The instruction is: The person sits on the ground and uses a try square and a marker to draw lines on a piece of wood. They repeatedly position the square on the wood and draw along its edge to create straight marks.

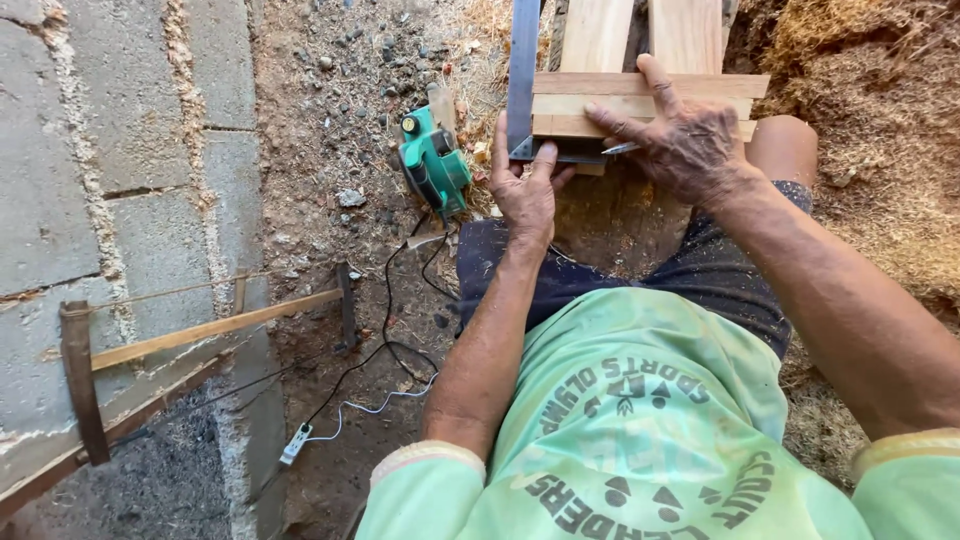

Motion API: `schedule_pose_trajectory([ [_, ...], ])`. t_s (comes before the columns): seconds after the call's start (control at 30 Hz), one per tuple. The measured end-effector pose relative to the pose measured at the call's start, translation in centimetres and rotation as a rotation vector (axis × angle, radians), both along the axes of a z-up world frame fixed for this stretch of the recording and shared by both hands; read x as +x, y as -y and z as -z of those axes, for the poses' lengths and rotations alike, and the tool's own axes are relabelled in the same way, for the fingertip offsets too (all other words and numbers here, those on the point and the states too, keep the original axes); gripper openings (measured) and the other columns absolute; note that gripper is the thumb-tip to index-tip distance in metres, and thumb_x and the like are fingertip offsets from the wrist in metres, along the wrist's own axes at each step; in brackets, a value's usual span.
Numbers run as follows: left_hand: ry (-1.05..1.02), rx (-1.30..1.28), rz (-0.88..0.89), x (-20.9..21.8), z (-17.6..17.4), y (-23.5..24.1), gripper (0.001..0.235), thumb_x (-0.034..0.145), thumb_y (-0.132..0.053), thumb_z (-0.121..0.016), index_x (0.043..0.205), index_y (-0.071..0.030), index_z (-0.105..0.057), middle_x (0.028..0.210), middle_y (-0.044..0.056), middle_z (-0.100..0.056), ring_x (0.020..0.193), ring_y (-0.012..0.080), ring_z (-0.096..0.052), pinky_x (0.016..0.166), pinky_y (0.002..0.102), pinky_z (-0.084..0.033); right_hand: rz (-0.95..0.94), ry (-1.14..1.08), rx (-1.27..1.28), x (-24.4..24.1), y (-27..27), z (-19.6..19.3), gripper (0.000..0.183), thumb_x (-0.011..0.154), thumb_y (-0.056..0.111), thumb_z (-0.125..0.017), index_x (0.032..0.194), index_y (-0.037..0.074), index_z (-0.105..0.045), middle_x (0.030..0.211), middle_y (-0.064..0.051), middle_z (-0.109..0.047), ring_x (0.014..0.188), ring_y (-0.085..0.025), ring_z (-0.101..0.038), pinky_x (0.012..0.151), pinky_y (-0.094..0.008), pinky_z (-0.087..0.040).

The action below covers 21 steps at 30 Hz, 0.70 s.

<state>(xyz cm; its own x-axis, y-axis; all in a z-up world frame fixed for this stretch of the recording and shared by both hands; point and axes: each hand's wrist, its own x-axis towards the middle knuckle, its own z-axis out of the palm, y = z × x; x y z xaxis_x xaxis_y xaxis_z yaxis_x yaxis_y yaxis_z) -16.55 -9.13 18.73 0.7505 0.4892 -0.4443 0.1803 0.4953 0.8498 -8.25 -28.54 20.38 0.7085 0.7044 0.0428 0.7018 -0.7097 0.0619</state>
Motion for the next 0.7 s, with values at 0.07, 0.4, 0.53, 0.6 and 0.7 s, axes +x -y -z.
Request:
schedule_pose_trajectory([
  [0.07,-0.004,0.007,0.0,0.0,-0.1,0.0,0.08,0.091,0.002,-0.07,0.16,-0.025,-0.039,0.121,0.008,-0.064,0.097,0.0186,-0.068,0.07,0.034,-0.068,-0.015,-0.043,0.055,0.1,-0.5,-0.4,0.058,0.107,0.043,-0.065,0.158,0.061,-0.045,0.157,-0.026,-0.05,0.066,-0.016,-0.071,0.048,-0.031,-0.055],
  [0.4,0.016,0.039,0.056,-0.1,-0.2,-0.2,0.078,0.094,0.002,-0.068,0.16,-0.024,-0.037,0.123,0.008,-0.063,0.1,0.018,-0.067,0.072,0.033,-0.067,-0.037,0.018,0.031,0.1,-1.2,-0.3,0.056,0.107,0.044,-0.059,0.158,0.06,-0.045,0.157,-0.029,-0.05,0.07,-0.019,-0.073,0.051,-0.032,-0.057],
  [0.53,0.022,0.025,0.052,0.0,-0.1,-0.3,0.078,0.093,0.002,-0.068,0.161,-0.023,-0.037,0.122,0.009,-0.062,0.099,0.0189,-0.067,0.071,0.034,-0.067,-0.059,0.096,0.01,0.0,-1.0,0.2,0.053,0.11,0.045,-0.051,0.16,0.061,-0.043,0.156,-0.029,-0.051,0.072,-0.016,-0.072,0.052,-0.029,-0.057],
  [0.6,0.02,0.024,0.065,-0.1,-0.1,-0.4,0.078,0.093,0.002,-0.068,0.16,-0.023,-0.037,0.124,0.008,-0.061,0.101,0.0184,-0.067,0.072,0.034,-0.068,-0.052,0.063,0.009,0.2,-1.5,-0.1,0.051,0.112,0.043,-0.048,0.16,0.06,-0.043,0.153,-0.031,-0.052,0.065,-0.013,-0.069,0.048,-0.028,-0.055],
  [0.7,0.032,0.018,0.071,-0.2,0.5,-0.2,0.077,0.094,0.0,-0.068,0.16,-0.023,-0.036,0.127,0.007,-0.061,0.102,0.0179,-0.067,0.072,0.033,-0.068,-0.045,0.079,0.027,0.2,-1.4,0.0,0.048,0.115,0.043,-0.041,0.16,0.059,-0.042,0.15,-0.033,-0.053,0.059,-0.009,-0.065,0.046,-0.026,-0.054],
])
